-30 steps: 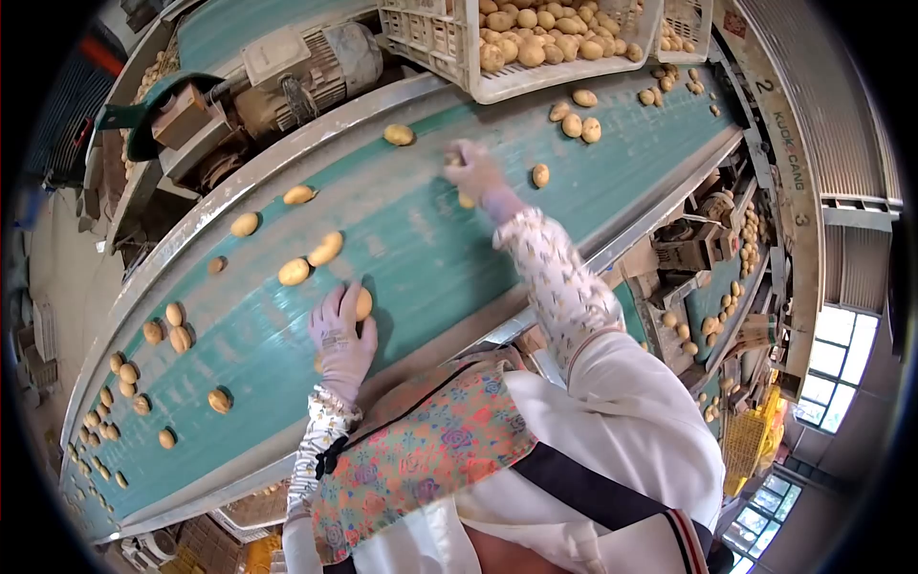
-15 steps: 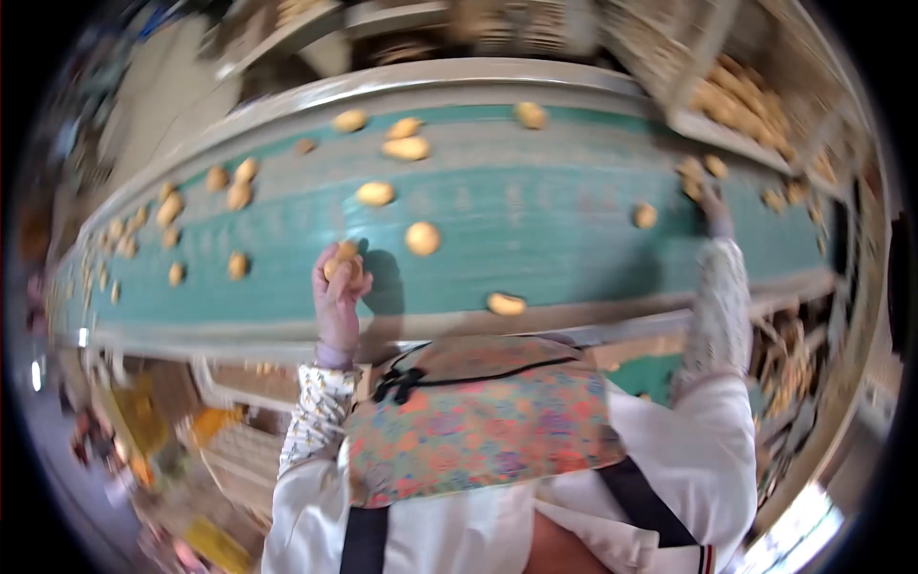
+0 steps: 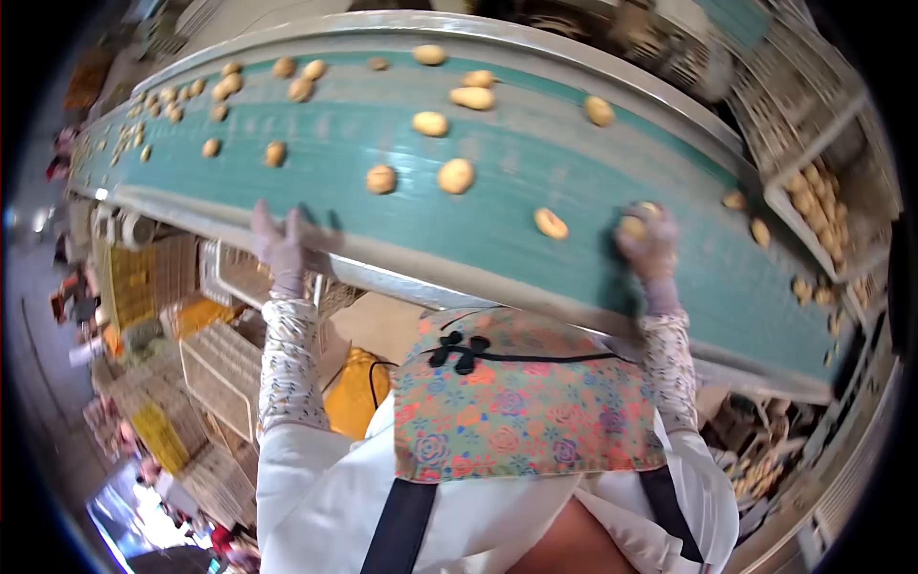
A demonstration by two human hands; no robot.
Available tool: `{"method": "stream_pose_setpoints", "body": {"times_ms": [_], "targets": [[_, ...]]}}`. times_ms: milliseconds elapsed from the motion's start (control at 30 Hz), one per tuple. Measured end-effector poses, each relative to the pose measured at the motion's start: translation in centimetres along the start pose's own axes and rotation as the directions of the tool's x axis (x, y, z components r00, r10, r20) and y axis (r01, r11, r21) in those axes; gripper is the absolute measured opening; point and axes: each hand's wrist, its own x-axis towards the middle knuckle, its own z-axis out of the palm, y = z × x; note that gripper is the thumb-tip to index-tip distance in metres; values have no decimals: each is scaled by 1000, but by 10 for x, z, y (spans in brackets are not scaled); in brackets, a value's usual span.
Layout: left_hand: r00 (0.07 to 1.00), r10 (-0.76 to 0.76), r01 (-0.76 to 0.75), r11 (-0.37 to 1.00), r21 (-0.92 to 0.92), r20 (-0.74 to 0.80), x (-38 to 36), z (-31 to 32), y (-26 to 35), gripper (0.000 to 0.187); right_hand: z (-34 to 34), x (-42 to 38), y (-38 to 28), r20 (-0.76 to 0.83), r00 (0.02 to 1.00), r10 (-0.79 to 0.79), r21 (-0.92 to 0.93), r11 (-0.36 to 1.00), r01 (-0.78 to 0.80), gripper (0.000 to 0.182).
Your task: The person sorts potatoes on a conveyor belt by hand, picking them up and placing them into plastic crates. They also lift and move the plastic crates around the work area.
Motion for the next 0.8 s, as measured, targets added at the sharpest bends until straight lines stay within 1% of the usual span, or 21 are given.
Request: {"method": "stream_pose_setpoints", "body": {"times_ms": [33, 67, 100, 133, 167, 233, 267, 333, 367, 400, 433, 467, 500, 533, 567, 600, 633, 667, 700, 733, 800], "targets": [[978, 200, -197, 979, -51, 62, -8, 20, 35, 77, -9, -6, -21, -34, 999, -12, 144, 989, 16, 34], [930, 345, -343, 938, -41, 124, -15, 46, 62, 71, -27, -15, -28, -68, 998, 16, 137, 991, -7, 35], [897, 384, -365, 923, -123, 218, -22, 53, 90, 67, -46, -25, -33, -102, 994, 42, 130, 991, -29, 36], [873, 397, -316, 903, -292, 283, -21, 46, 106, 66, -64, -38, -30, -137, 988, 67, 122, 991, -50, 37], [833, 432, -250, 851, -462, 345, -15, 50, 114, 65, -87, -59, -13, -80, 984, 158, 23, 987, -157, 37], [861, 388, -211, 861, -463, 330, -5, 76, 101, 64, -137, -115, 31, 6, 929, 370, -169, 916, -364, 35], [896, 339, -212, 893, -397, 285, -5, 89, 95, 64, -147, -150, 71, 129, 842, 524, -350, 818, -456, 41], [942, 298, -248, 928, -276, 155, -11, 122, 120, 66, -169, -179, 79, 69, 609, 790, -436, 573, -694, 47], [897, 401, -355, 904, -240, 183, -17, 138, 138, 67, -175, -188, 83, 38, 474, 880, -460, 436, -773, 50], [842, 494, -460, 867, -193, 214, -23, 144, 161, 69, -168, -183, 79, -20, 542, 840, -460, 473, -751, 63], [777, 579, -560, 815, -149, 247, -31, 149, 188, 70, -153, -175, 84, -99, 650, 754, -293, 602, -743, 66], [741, 613, -601, 788, -137, 274, -42, 149, 216, 74, -129, -162, 95, -193, 735, 651, -129, 725, -676, 70], [658, 703, -690, 706, -159, 270, -51, 150, 233, 72, -95, -148, 106, -259, 788, 559, -102, 795, -598, 75], [577, 758, -769, 630, -112, 304, -57, 146, 247, 71, -76, -119, 79, -252, 730, 635, -44, 746, -664, 71], [497, 800, -836, 545, -60, 336, -58, 141, 255, 70, -43, -104, 80, -283, 860, 424, -62, 887, -457, 71], [567, 764, -791, 609, -53, 308, -50, 143, 251, 67, -3, -94, 89, -184, 952, 246, -154, 949, -275, 70], [634, 721, -741, 670, -49, 280, -38, 146, 237, 64, -22, -63, 52, -9, 982, 188, 18, 982, -188, 71], [690, 676, -688, 723, -54, 258, -24, 151, 219, 61, -19, -41, 55, 24, 978, 207, 217, 954, -208, 68], [753, 577, -621, 782, 50, 317, -9, 156, 194, 52, -24, -13, 63, -147, 955, 258, 181, 956, -231, 66], [797, 481, -469, 874, -127, 365, 10, 149, 177, 50, -33, 15, 75, -316, 902, 294, 147, 955, -259, 64], [820, 519, -541, 841, 29, 242, 18, 150, 151, 55, -53, 65, 112, -409, 868, 280, -98, 933, -347, 57]]}}
